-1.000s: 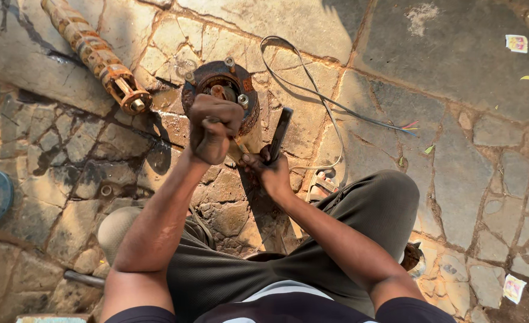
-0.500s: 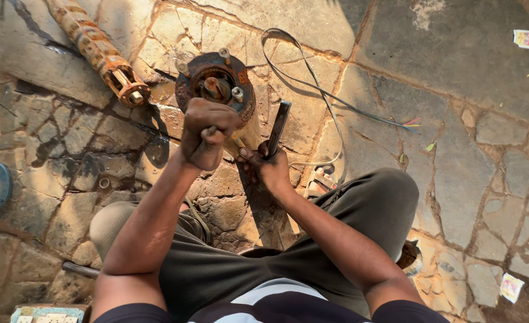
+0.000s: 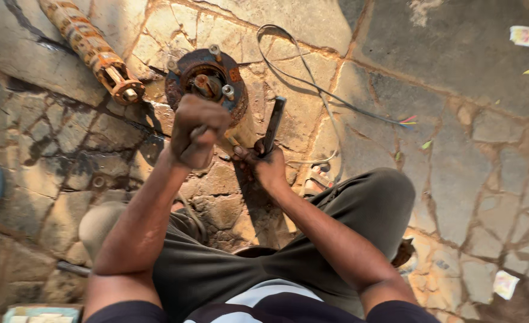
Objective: The person sits on the floor and uses a metal bar to repeatedly strike and loosen a bolt on a vertical water pump. The person retrieves the tool from a nearby bucket and continues the striking action throughout the clip.
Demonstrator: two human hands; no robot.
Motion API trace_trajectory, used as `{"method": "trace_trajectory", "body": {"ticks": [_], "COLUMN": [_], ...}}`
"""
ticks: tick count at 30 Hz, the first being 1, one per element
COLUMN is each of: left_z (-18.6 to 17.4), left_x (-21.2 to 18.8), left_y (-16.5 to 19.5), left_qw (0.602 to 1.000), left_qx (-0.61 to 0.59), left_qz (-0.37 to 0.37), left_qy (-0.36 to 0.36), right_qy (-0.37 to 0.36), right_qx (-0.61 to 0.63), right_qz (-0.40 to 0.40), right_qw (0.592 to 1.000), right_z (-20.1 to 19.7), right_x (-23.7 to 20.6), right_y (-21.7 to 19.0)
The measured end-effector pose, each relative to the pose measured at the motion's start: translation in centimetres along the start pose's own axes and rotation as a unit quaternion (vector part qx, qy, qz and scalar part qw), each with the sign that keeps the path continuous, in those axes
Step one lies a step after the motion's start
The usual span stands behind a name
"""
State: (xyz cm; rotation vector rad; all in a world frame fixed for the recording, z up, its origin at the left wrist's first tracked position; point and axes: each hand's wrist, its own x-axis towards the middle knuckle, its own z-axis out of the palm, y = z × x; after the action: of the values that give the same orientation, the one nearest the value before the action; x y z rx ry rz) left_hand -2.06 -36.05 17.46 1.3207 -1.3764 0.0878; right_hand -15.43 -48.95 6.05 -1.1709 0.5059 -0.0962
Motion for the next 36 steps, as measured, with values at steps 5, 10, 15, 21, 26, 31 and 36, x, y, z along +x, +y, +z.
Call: {"method": "trace_trajectory", "body": {"ticks": [5,10,15,21,26,31,36], "left_z": [-1.1,-2.1,-1.5,-1.0,-0.3,-0.1,0.0], "left_x": [1.2,1.3,1.7,3.6,3.9,3.7,3.0], "left_y": [-0.5,-1.5,-0.9,1.5,1.5,1.1,1.1], "left_qw": [0.997,0.995,0.996,0.985,0.959,0.977,0.967], "left_qx": [0.032,-0.042,-0.053,-0.125,-0.228,-0.15,-0.175], "left_qz": [-0.022,-0.016,-0.061,-0.068,-0.049,-0.002,-0.03], "left_qy": [-0.067,-0.086,0.035,0.101,0.159,0.15,0.184], "right_qy": [-0.006,-0.027,-0.049,0.047,0.033,-0.053,-0.092], "right_qx": [0.004,0.055,-0.002,-0.188,-0.055,-0.018,-0.048], "right_qz": [-0.014,-0.021,-0.043,-0.194,-0.069,-0.062,-0.055], "right_qw": [1.0,0.998,0.998,0.962,0.996,0.996,0.993], "right_z": [-0.2,-0.3,-1.2,-1.3,-2.6,-1.3,0.4], "right_x": [0.6,1.1,0.9,-0.9,-2.8,-5.1,-6.5], "right_y": [0.5,1.0,0.9,-1.0,-5.2,-6.2,-6.0]}}
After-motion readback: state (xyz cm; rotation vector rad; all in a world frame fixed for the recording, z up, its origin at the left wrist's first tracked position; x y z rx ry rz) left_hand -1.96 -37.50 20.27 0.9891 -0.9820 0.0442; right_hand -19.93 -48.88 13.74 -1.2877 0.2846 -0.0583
